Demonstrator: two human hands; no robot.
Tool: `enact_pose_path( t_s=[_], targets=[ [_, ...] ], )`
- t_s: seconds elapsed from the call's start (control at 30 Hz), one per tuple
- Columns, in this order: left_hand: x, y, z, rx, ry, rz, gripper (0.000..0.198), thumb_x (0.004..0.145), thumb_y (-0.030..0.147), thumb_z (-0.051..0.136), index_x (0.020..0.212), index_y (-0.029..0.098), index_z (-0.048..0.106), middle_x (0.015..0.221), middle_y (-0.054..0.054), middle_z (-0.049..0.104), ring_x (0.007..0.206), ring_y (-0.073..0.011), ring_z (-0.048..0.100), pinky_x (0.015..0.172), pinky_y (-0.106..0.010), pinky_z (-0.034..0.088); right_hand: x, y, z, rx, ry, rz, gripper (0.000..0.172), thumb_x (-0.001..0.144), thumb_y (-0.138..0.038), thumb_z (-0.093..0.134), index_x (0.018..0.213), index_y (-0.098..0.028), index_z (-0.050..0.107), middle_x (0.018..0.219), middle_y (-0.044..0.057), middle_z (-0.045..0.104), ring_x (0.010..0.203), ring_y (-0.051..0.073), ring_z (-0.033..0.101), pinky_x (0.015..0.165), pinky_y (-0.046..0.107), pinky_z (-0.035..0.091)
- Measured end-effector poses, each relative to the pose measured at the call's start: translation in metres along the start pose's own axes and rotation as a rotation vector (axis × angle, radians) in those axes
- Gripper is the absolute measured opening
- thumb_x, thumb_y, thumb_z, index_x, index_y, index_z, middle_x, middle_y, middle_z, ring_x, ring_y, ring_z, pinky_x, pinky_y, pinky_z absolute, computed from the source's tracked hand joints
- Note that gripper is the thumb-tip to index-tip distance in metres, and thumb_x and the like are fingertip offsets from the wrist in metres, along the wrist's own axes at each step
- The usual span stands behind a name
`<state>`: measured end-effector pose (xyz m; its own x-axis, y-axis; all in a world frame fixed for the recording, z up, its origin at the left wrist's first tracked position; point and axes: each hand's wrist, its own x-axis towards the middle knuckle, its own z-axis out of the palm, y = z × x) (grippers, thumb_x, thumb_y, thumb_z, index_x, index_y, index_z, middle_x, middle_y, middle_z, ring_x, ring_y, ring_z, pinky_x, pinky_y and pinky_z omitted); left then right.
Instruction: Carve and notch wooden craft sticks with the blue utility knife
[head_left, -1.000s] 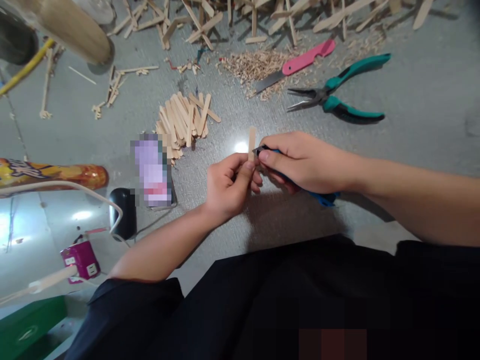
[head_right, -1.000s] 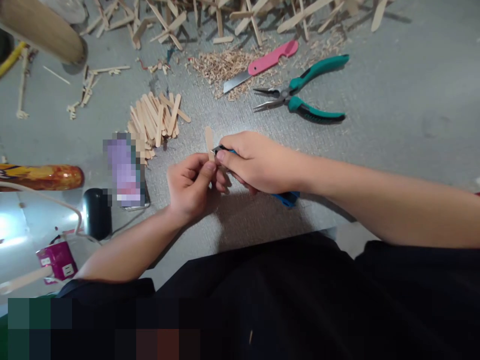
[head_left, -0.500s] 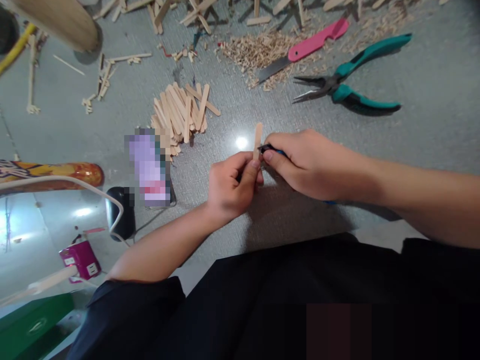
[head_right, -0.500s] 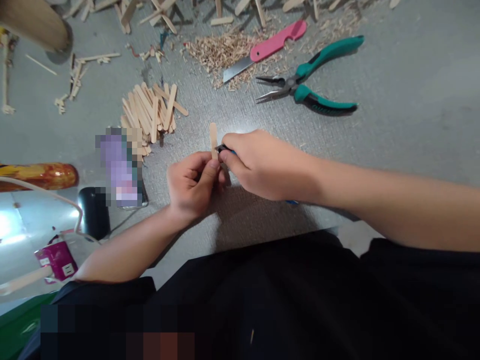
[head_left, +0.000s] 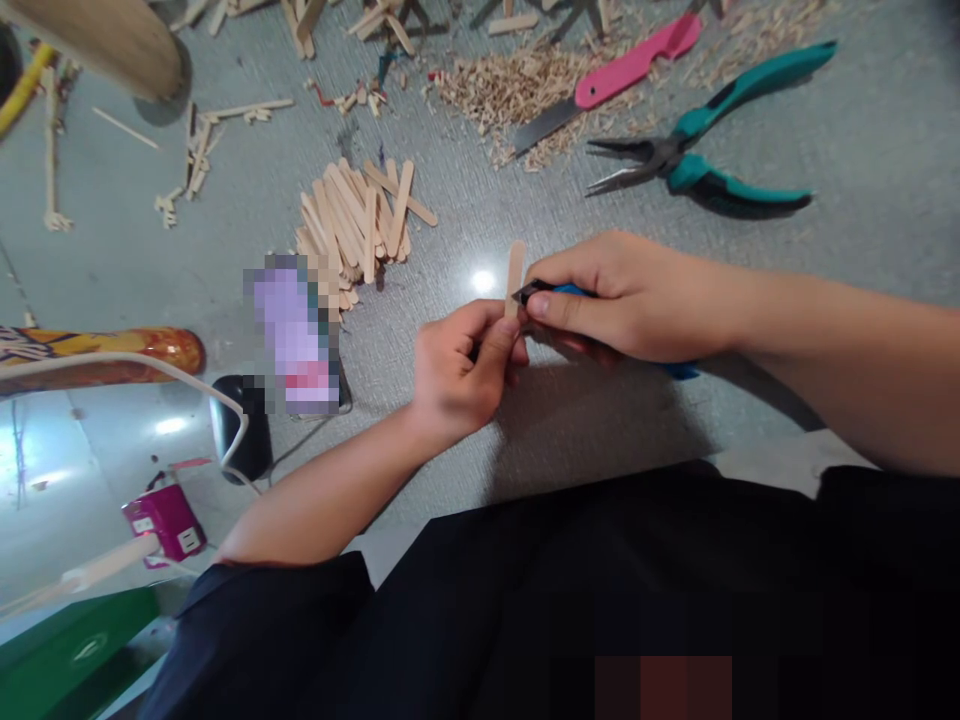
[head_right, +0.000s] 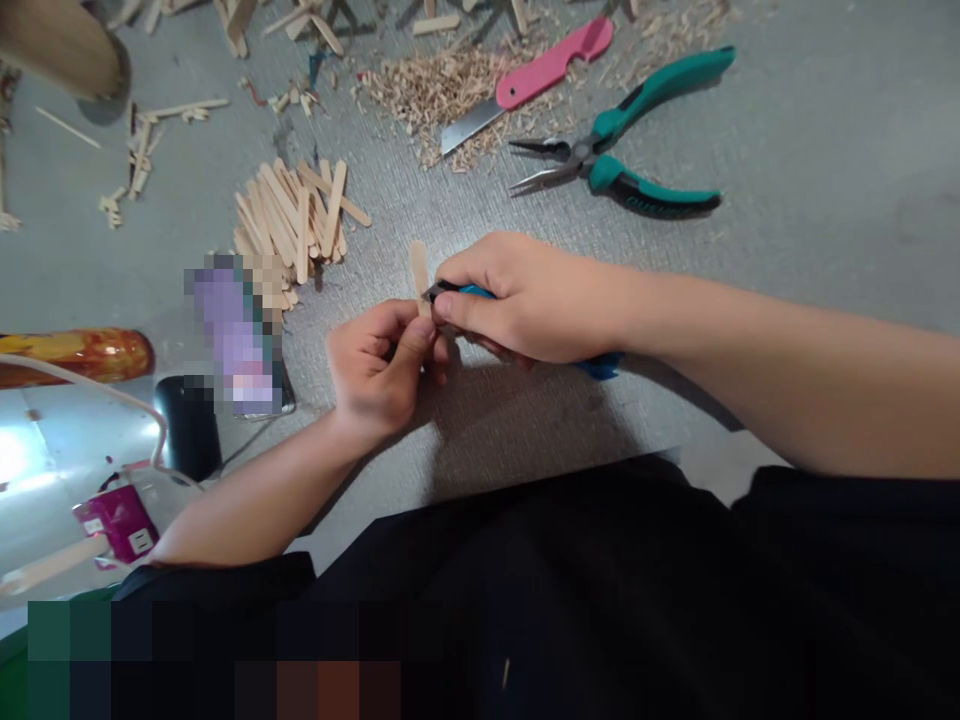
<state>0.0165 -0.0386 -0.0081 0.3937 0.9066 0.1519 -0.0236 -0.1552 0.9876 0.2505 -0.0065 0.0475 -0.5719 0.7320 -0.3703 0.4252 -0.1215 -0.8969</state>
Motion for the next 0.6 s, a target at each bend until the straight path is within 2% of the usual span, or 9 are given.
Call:
enact_pose_path(
  t_s=[0.13,0.37,0.47,0.6],
  targets=[
    [0.002,0.002,0.002,-0.011,0.009,-0.017,0.036,0.120,0.043,0.076,0.092,0.020,0.078,0.070,0.002,0.077,0.050,-0.0078,0.069,0.048,-0.016,0.051,-0.002,0.004,0.000,0.080,-0.021,-0.038,0.042,0.120,-0.047,0.074,0.086,-0.023,0.070,0.062,-0.004,0.063,0.051,0.012,0.054,0.055,0.030,0.036],
    [0.003,0.003,0.007,-0.032,0.076,-0.003,0.025,0.121,0.036,0.075,0.103,0.019,0.082,0.076,0.001,0.084,0.049,-0.0063,0.071,0.048,-0.013,0.055,-0.015,-0.014,0.012,-0.074,0.203,-0.042,0.040,0.122,-0.030,0.064,0.083,-0.024,0.063,0.065,-0.003,0.062,0.062,0.014,0.055,0.067,0.033,0.038],
    [0.002,0.003,0.008,0.009,0.084,-0.015,0.027,0.122,0.038,0.074,0.104,0.019,0.081,0.076,0.001,0.084,0.049,-0.0063,0.071,0.048,-0.013,0.055,-0.016,-0.017,0.017,-0.128,0.256,-0.037,0.037,0.120,-0.024,0.060,0.083,-0.024,0.062,0.070,-0.002,0.064,0.069,0.017,0.057,0.071,0.034,0.038],
    [0.001,0.004,0.007,0.087,0.084,-0.010,0.032,0.122,0.045,0.073,0.103,0.021,0.080,0.077,0.001,0.083,0.049,-0.0059,0.068,0.049,-0.016,0.051,-0.014,-0.015,0.019,-0.176,0.262,-0.019,0.037,0.120,-0.026,0.060,0.084,-0.025,0.059,0.075,0.000,0.066,0.075,0.019,0.061,0.076,0.035,0.038]
  ],
)
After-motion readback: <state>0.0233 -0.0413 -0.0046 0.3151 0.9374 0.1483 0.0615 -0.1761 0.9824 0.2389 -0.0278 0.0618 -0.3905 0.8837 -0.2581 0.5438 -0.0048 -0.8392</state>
